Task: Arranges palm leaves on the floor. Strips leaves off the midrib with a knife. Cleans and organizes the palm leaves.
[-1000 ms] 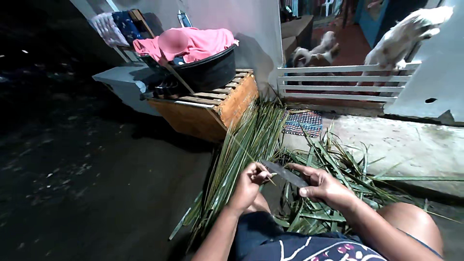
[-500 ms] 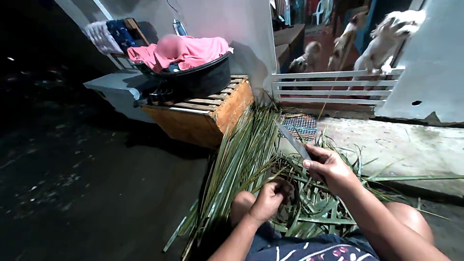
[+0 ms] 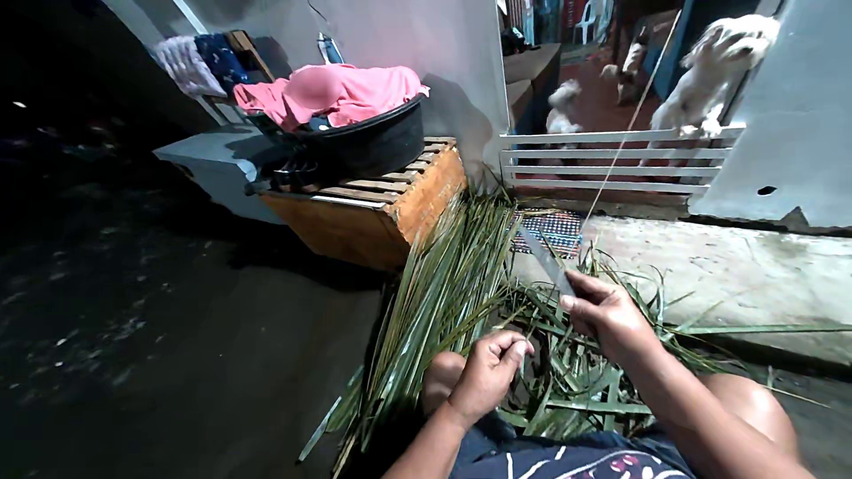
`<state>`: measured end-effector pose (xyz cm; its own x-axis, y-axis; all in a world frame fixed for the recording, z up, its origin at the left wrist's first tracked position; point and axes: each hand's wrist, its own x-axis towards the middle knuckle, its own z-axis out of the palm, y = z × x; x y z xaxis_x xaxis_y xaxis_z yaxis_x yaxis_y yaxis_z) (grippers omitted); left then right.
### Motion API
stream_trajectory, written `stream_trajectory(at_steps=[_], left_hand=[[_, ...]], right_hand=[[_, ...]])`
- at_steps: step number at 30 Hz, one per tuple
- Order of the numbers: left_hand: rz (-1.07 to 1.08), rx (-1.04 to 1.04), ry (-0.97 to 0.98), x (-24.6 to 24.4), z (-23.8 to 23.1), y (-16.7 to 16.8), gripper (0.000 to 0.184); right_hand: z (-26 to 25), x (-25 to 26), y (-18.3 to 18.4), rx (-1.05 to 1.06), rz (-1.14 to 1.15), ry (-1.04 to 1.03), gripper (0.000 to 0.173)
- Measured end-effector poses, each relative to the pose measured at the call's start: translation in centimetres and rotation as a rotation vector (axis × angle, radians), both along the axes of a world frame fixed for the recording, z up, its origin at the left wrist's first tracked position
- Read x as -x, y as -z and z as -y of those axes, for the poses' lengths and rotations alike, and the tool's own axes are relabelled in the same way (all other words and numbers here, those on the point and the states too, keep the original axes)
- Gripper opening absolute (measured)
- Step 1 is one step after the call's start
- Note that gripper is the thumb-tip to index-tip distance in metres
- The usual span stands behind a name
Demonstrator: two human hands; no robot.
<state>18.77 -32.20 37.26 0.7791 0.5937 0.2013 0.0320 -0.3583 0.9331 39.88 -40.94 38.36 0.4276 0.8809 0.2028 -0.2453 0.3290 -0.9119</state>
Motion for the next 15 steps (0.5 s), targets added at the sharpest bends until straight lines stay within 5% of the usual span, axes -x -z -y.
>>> stream_trajectory(at_steps=[4,11,15], left_hand=[[-0.01,0.117,-0.027,1.3,0.8,0.4,0.021],[0.04,0.427,-0.056,1.7,0.7,-0.3,0.022],[0.045,0.659,0.006,2.2,0.7,-0.8,0.023]], right_hand=[[0.1,-1.7,-0.3,-0.008,-0.038,0.081,0.052],[1.1,3.3,1.9,0.118,0.163,-0.238,0.059],[0.9,3.8,2.5,0.09,0.104,-0.254,0.058]])
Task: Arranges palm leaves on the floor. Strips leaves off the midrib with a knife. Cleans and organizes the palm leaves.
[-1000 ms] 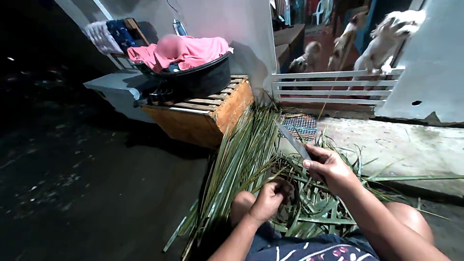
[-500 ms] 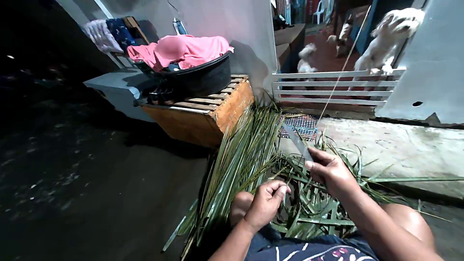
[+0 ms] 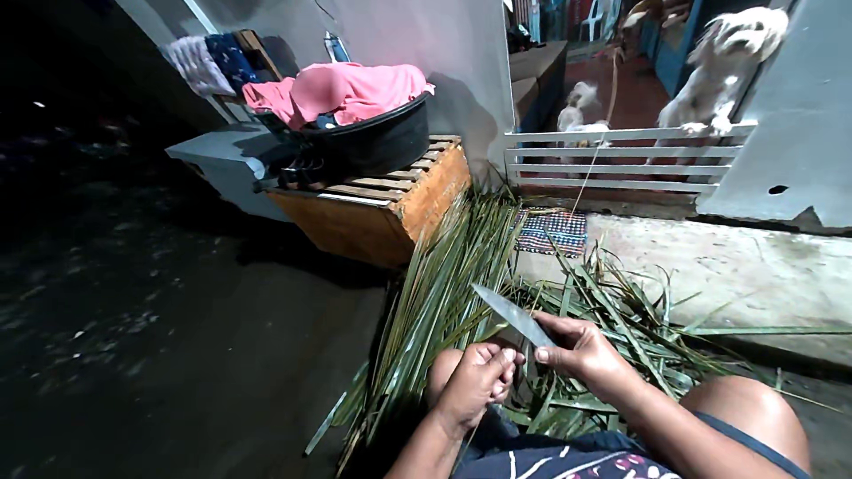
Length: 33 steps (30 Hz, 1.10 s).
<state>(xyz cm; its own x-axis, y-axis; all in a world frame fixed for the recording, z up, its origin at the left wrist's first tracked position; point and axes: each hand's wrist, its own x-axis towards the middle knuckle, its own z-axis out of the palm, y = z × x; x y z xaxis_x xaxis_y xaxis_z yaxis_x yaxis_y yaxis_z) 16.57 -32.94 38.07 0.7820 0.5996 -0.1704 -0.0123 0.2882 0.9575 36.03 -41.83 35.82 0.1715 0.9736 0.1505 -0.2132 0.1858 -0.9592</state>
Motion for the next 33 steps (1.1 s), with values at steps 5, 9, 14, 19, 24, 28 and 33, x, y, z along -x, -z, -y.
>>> stream_trajectory(at_steps=[5,9,14,19,24,28,33], left_hand=[[0.057,0.003,0.125,1.0,0.2,0.5,0.019],[0.032,-0.074,0.1,2.1,0.2,1.1,0.021],[-0.059,-0.106,0.035,4.7,0.0,2.5,0.022],[-0.09,-0.064,-0.035,5.2,-0.1,2.9,0.023],[-0.079,-0.04,0.027,3.1,-0.3,2.4,0.022],[-0.068,0.079,0.038,2.3,-0.3,2.4,0.022],[-0.015,0.048,0.132,2.9,0.0,3.0,0.02]], right_hand=[[-0.7,-1.3,-1.0,-0.02,-0.116,0.062,0.055],[-1.3,-3.1,-1.7,-0.013,-0.132,0.169,0.054],[-1.5,-7.3,-2.3,-0.063,-0.167,0.396,0.052],[-0.3,-6.6,-2.0,0.016,-0.059,0.354,0.05],[0.8,0.3,0.4,0.196,0.054,-0.04,0.058],[0.9,1.7,0.9,0.239,0.052,-0.132,0.063],[0.6,0.1,0.3,0.234,-0.105,-0.009,0.056]])
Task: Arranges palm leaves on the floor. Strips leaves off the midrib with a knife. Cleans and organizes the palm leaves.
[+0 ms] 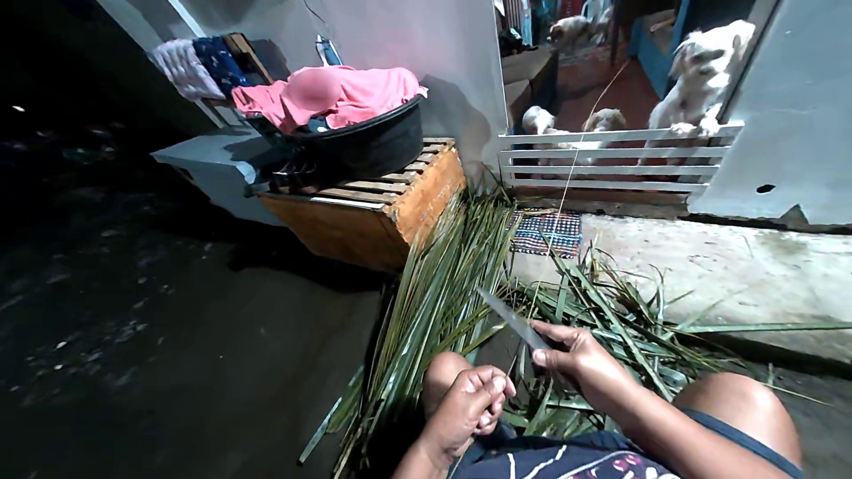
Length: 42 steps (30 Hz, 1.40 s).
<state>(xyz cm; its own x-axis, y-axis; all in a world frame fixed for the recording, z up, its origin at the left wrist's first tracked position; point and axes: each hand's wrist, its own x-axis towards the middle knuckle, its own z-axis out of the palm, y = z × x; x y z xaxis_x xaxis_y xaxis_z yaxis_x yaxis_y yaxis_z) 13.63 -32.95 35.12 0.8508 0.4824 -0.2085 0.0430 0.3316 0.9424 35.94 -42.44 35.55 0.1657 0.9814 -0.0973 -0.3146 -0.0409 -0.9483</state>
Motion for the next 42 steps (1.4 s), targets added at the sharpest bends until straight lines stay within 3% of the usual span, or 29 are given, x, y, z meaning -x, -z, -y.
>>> stream_trajectory(at_steps=[5,13,22,31,38,42], left_hand=[[-0.013,0.037,-0.019,0.8,0.3,0.3,0.024],[0.03,0.151,-0.047,0.0,0.0,-0.2,0.024],[0.069,0.185,0.034,0.3,0.2,0.0,0.021],[0.012,0.13,0.059,3.3,-0.3,1.0,0.019],[-0.198,0.01,0.042,9.8,-1.4,2.6,0.017],[-0.307,-0.03,-0.141,14.1,-2.0,3.8,0.018]], right_hand=[[-0.7,-1.7,-0.2,0.013,-0.151,0.09,0.057],[0.4,1.2,0.3,-0.018,0.035,-0.15,0.059],[-0.4,0.0,0.1,-0.043,-0.114,0.046,0.056],[-1.8,-3.6,-0.7,-0.025,-0.09,0.232,0.051],[-2.2,-9.4,-0.9,-0.055,-0.041,0.449,0.053],[-1.7,-12.3,-1.5,-0.044,-0.086,0.656,0.047]])
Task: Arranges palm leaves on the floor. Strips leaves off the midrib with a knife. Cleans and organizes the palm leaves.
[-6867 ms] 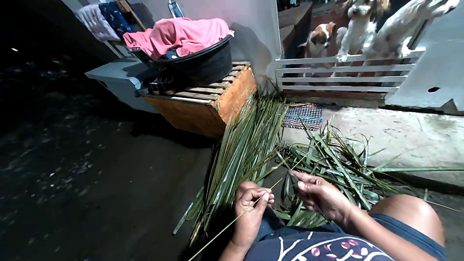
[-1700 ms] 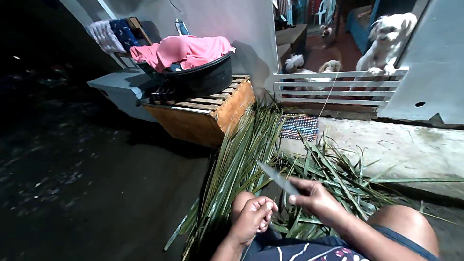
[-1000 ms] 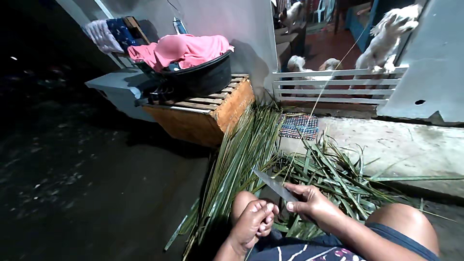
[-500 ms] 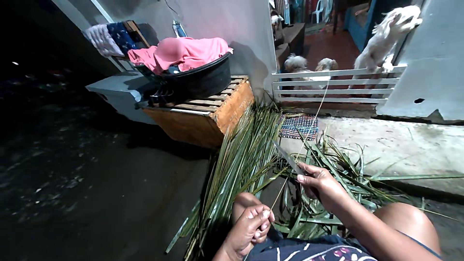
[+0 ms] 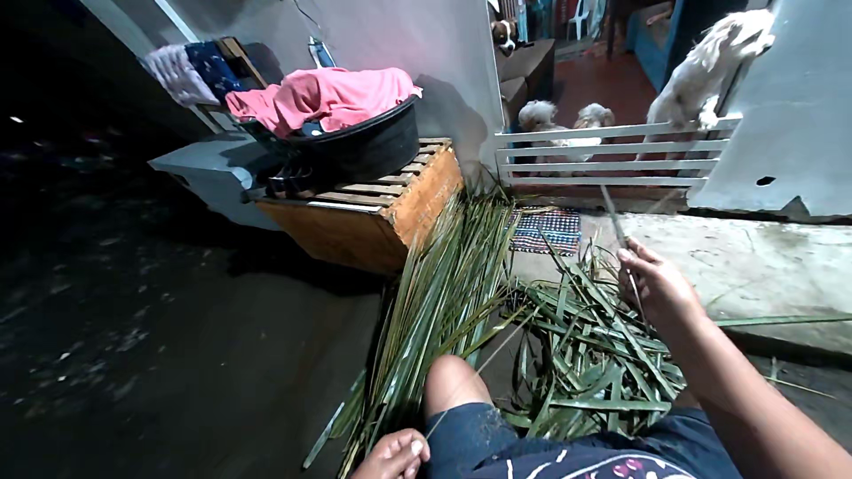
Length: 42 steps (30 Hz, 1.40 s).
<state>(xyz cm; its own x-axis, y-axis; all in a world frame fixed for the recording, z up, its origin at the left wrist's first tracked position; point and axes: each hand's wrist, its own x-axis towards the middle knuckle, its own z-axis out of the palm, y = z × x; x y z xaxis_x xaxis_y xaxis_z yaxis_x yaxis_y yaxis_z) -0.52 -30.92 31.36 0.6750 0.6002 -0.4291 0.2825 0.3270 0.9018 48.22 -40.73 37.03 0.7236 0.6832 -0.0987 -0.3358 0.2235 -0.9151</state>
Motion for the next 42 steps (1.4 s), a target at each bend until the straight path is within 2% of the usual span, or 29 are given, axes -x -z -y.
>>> stream_trajectory(at_steps=[3,9,12,15,19,28,36,42], left_hand=[[-0.027,-0.129,-0.136,-0.5,0.3,0.0,0.023],[-0.115,-0.445,-0.177,-9.5,1.9,-2.5,0.016],[-0.072,-0.649,-0.12,-12.3,2.1,-2.7,0.017],[0.003,-0.789,-0.067,-13.6,2.0,-1.9,0.017],[0.078,-0.811,-0.071,-13.9,2.6,-1.8,0.016],[0.076,-0.515,-0.034,-14.2,2.8,-2.8,0.018],[0.102,-0.43,0.053,-13.3,3.3,-3.0,0.021],[0.025,-0.415,0.177,-8.5,2.7,-2.5,0.021]], right_hand=[[0.5,0.8,0.3,-0.001,0.032,-0.039,0.044],[1.3,11.0,1.0,0.149,0.12,-0.695,0.053],[1.5,13.9,1.6,0.186,0.091,-0.845,0.055],[1.5,14.3,1.8,0.165,0.042,-0.808,0.056],[1.5,13.6,2.2,0.147,-0.055,-0.763,0.055],[1.6,14.3,3.1,0.071,-0.068,-0.849,0.055],[1.1,12.6,3.1,0.033,-0.166,-0.674,0.052],[0.5,9.6,3.1,-0.006,-0.141,-0.531,0.053]])
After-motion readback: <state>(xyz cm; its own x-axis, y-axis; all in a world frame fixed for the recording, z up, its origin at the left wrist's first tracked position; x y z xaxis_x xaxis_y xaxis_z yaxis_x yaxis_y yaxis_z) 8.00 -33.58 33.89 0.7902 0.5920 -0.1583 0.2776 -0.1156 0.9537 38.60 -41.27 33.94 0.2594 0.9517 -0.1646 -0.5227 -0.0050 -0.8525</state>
